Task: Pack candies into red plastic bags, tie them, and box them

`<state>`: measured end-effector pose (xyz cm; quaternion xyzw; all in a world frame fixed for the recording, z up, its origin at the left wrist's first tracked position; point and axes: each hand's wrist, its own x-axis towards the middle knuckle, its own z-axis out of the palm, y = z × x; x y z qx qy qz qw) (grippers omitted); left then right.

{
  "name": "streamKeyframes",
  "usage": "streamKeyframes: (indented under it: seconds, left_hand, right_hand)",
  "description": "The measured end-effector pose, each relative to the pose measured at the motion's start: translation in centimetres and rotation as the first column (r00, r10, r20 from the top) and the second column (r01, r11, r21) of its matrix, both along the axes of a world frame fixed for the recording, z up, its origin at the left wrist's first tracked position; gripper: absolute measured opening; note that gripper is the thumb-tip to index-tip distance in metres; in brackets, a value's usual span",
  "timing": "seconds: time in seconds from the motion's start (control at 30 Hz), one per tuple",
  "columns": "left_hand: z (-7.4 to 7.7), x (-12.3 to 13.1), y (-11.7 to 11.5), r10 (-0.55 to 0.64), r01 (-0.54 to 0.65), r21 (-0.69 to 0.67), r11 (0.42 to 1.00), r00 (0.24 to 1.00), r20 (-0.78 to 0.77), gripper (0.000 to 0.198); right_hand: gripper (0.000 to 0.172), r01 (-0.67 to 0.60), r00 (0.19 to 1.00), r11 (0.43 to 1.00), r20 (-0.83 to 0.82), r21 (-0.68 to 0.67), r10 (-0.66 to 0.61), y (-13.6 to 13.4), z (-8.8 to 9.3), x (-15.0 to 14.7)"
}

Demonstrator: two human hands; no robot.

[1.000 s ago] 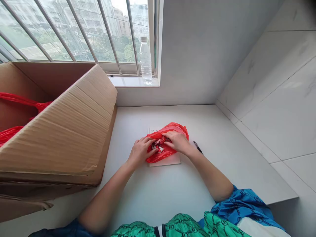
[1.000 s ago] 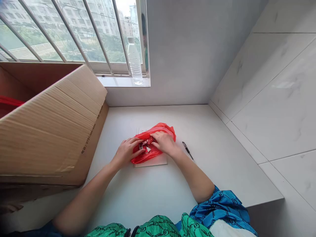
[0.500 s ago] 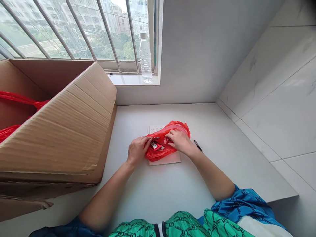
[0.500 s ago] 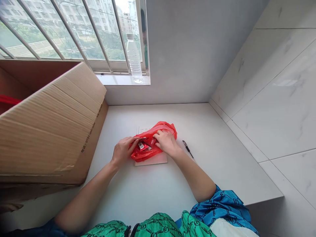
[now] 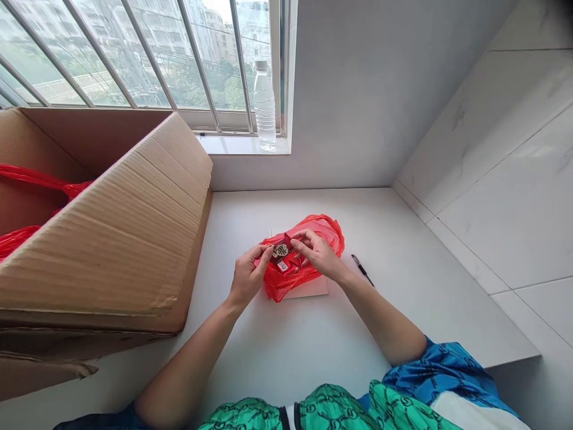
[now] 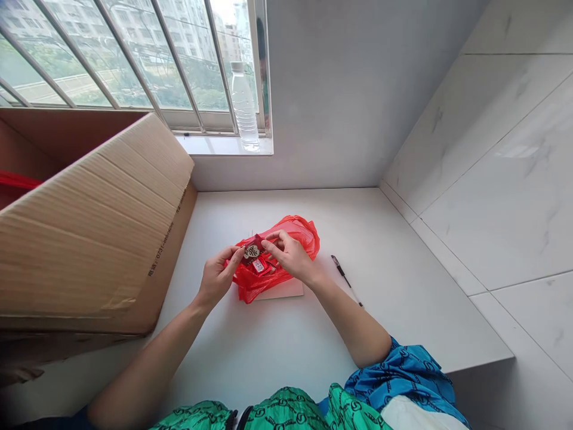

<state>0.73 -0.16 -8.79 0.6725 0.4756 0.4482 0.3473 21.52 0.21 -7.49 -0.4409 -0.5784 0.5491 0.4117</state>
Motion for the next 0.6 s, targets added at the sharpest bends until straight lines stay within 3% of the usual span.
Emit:
streamKeyframes:
  seconds: [0.17,0.23,0.3,0.43,0.6]
  left_hand:
    - [0.3,0.0,-0.1,-0.049,0.052,0.043,0.998,0.996,-0.077,0.042]
    - [0.3,-0.2,0.0,-0.053,0.060,0.050,0.997,0.991,-0.123,0.049]
    - [0.1,-0.4,0.1,-0.064,0.079,0.055,0.995,0.970,-0.236,0.051]
    - [-0.8,-0.6,0.2,-0.035,0.128,0.122,0.984,0.818,-0.574,0.033]
    - [-1.9,-0.8,0.4,-0.045,0.191,0.104,0.976,0.646,-0.762,0.039]
  right_hand:
    - [0.037,-0.144,0.988,0.984,-0.038,0.105,0.149,0.1,0.1,0.3]
    - [0.037,-0.137,0.990,0.980,0.048,0.143,0.131,0.1,0.4,0.5]
    - [0.035,-0.068,0.970,0.971,0.241,0.231,0.011,0.0,0.6,0.8]
    - [0.032,0.022,0.719,0.876,0.601,0.482,-0.349,0.2,0.6,1.5]
    - [0.030,-0.013,0.558,0.849,0.709,0.528,-0.432,0.7,0.0,1.9]
